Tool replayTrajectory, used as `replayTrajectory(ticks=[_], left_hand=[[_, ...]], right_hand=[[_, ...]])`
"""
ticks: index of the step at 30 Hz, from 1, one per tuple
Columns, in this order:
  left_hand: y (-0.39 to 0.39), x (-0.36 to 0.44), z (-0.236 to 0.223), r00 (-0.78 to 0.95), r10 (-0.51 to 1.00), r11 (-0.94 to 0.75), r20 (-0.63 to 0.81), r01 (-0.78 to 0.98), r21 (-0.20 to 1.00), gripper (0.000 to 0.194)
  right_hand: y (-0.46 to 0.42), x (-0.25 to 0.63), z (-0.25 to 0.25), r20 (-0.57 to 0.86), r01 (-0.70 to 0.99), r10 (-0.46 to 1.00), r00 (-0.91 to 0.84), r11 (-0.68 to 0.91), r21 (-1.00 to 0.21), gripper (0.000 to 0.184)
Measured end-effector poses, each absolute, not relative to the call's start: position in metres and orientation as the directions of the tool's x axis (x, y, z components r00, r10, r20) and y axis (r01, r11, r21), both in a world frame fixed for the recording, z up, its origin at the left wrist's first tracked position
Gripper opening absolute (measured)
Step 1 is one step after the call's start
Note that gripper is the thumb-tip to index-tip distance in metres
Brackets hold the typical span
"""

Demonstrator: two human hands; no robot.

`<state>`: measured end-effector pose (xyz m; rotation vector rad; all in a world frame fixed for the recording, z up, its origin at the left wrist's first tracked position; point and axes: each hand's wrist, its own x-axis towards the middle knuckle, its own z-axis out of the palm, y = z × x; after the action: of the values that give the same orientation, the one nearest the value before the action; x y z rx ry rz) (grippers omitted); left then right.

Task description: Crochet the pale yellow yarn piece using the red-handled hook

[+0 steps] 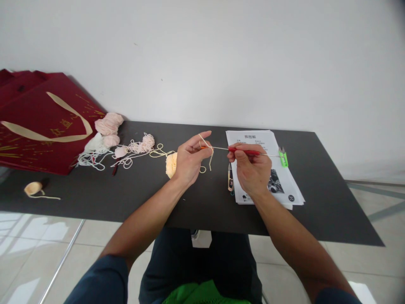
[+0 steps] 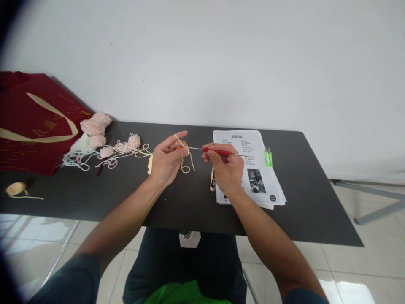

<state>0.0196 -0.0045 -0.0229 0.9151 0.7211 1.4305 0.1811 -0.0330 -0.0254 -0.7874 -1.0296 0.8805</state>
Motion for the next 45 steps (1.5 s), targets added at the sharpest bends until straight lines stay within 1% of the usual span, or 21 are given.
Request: replayTrajectory(ticks=[4, 8, 15, 19, 24, 28, 32, 41, 45], left_hand=[[-0.005, 0.018, -0.025, 0.027, 0.987, -0.128, 0.157, -0.453, 0.882, 0.044], [-0.006, 0.015, -0.024, 0.035, 0.983, -0.15, 0.18, -0.409, 0.9, 0.039], [-0.005, 0.011, -0.02, 0.133, 0.973, -0.11, 0.187, -0.443, 0.889, 0.034], [-0.003, 0.009, -0.018, 0.196, 0.969, -0.042, 0.149, -0.466, 0.884, 0.034], [-0.001, 0.004, -0.013, 0.291, 0.952, 0.05, 0.097, -0.459, 0.887, 0.033], [0.0, 0.001, -0.011, 0.328, 0.944, 0.116, 0.035, -0.43, 0.895, 0.03], [0.001, -0.001, -0.012, 0.352, 0.936, 0.152, 0.005, -0.416, 0.897, 0.03], [0.001, -0.001, -0.012, 0.409, 0.912, 0.196, 0.012, -0.464, 0.864, 0.028], [0.0, 0.0, -0.012, 0.383, 0.923, 0.172, 0.032, -0.485, 0.857, 0.026]], right_hand=[[-0.034, 0.181, -0.024, 0.41, -0.233, 0.875, 0.259, 0.468, -0.852, 0.009], [-0.035, 0.182, -0.022, 0.417, -0.215, 0.876, 0.242, 0.467, -0.858, 0.011], [-0.034, 0.185, -0.022, 0.436, -0.249, 0.878, 0.195, 0.475, -0.844, 0.01], [-0.033, 0.187, -0.024, 0.464, -0.268, 0.871, 0.161, 0.491, -0.829, 0.01], [-0.035, 0.188, -0.023, 0.452, -0.23, 0.88, 0.148, 0.475, -0.85, 0.012], [-0.037, 0.189, -0.022, 0.472, -0.194, 0.87, 0.141, 0.492, -0.849, 0.012], [-0.039, 0.189, -0.021, 0.497, -0.198, 0.857, 0.133, 0.514, -0.834, 0.012], [-0.038, 0.188, -0.02, 0.415, -0.289, 0.902, 0.117, 0.431, -0.855, 0.012], [-0.038, 0.187, -0.021, 0.38, -0.306, 0.914, 0.142, 0.406, -0.861, 0.01]])
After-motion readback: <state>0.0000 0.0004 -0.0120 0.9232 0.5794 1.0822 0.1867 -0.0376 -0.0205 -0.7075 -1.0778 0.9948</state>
